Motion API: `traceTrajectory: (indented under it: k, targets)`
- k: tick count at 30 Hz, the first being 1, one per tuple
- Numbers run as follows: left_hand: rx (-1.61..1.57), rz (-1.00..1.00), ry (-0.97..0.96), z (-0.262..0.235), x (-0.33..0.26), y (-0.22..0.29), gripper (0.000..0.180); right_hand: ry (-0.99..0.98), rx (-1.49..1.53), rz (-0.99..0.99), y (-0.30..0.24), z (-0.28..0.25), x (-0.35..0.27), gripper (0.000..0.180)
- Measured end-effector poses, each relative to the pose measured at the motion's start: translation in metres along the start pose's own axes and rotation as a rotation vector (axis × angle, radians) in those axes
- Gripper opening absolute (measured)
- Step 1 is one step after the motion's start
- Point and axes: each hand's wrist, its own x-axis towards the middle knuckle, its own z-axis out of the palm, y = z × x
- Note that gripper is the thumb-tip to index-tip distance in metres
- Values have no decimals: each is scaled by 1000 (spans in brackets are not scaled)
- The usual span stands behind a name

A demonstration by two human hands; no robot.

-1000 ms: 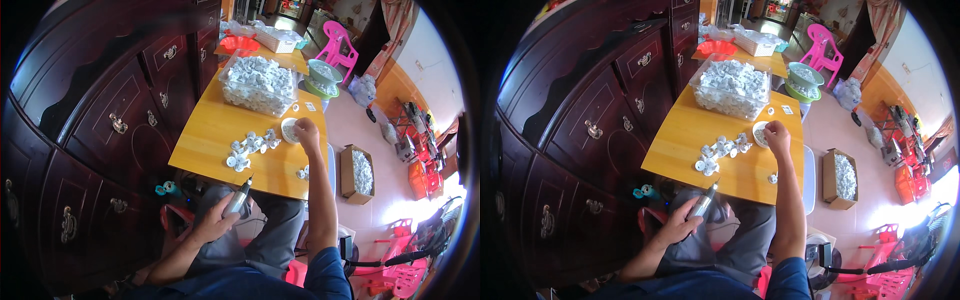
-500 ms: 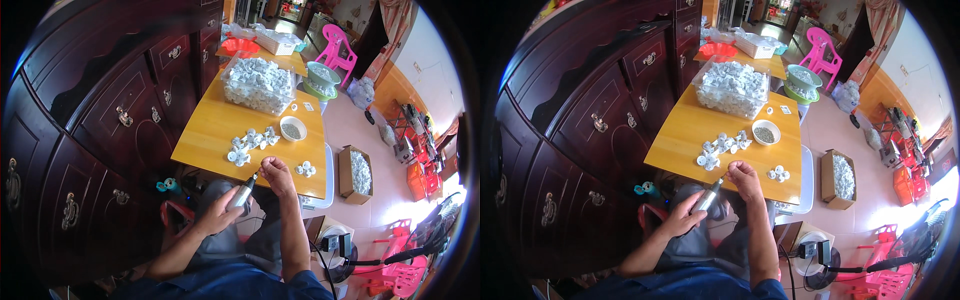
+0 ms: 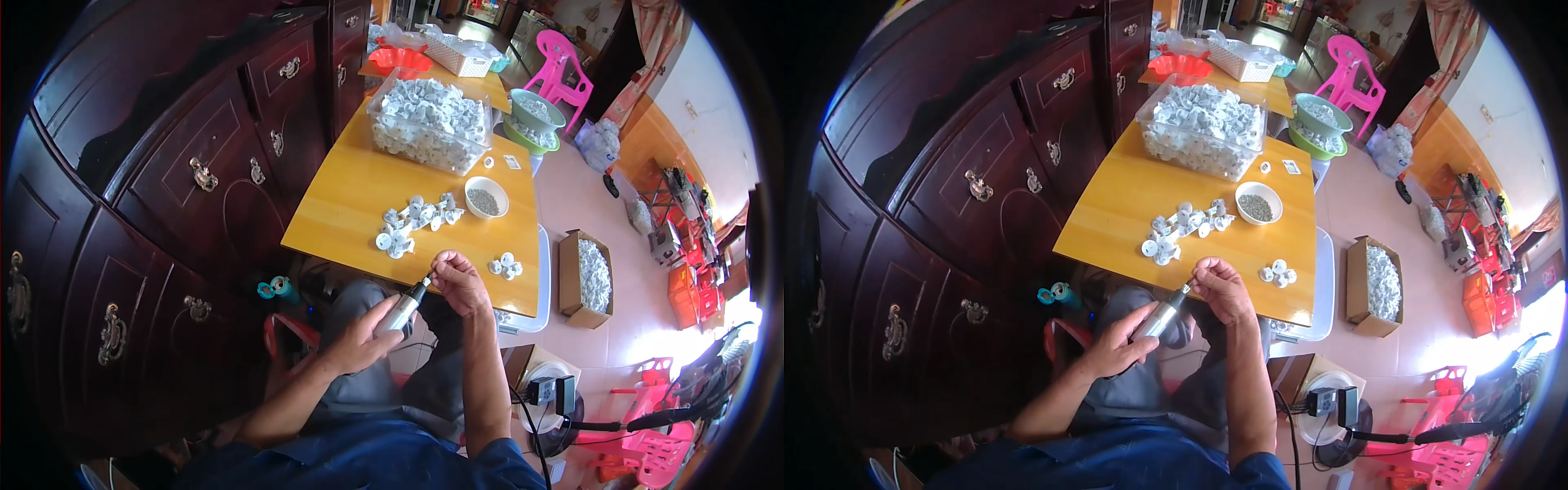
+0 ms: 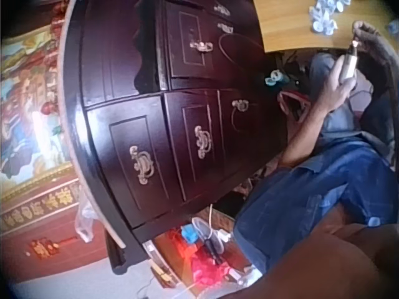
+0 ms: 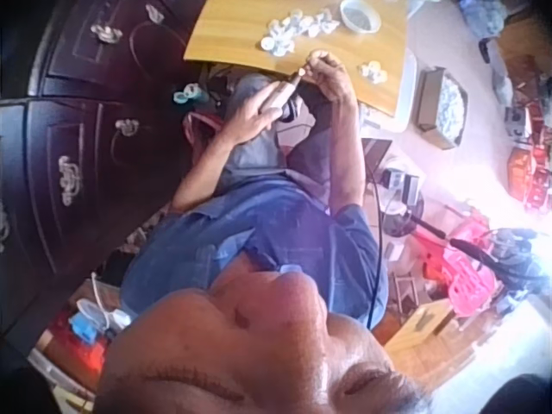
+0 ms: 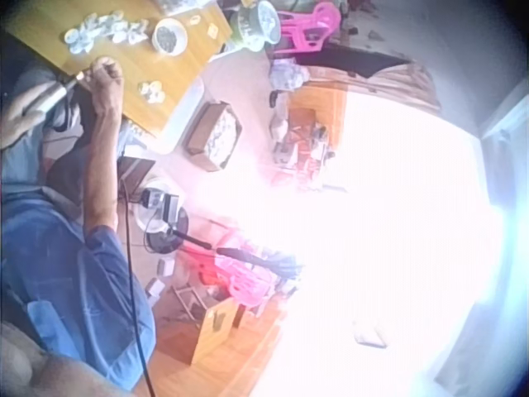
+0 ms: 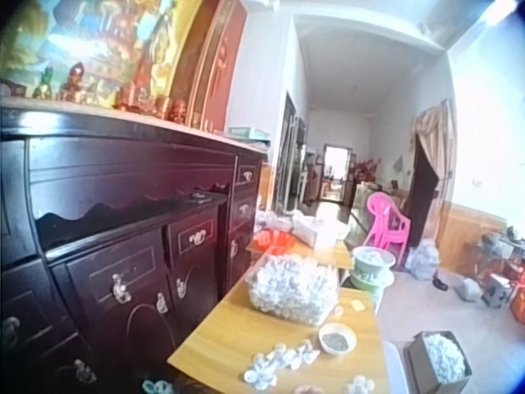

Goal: Assemble small white plastic components using an electric screwdriver and glue.

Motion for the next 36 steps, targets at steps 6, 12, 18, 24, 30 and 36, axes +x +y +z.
traceTrajectory:
  k: [6,12,18,24,30,36]
  targets:
    - [-14,-22,9,1,0,7,59,-47,-20,5,-6,3,0,12]
    - [-75,65,142,-2,3,-1,59,177,-321,-56,-8,16,21,22]
    - [-79,73,227,-8,5,0,58,245,-1211,-66,-8,42,51,38]
    - [-17,41,205,-9,3,3,57,179,-1522,-153,-2,27,65,43]
    - [-68,35,168,-6,2,7,57,201,-950,-174,-4,14,38,21]
    - [-49,23,146,-3,2,8,58,255,-564,-242,1,0,16,6]
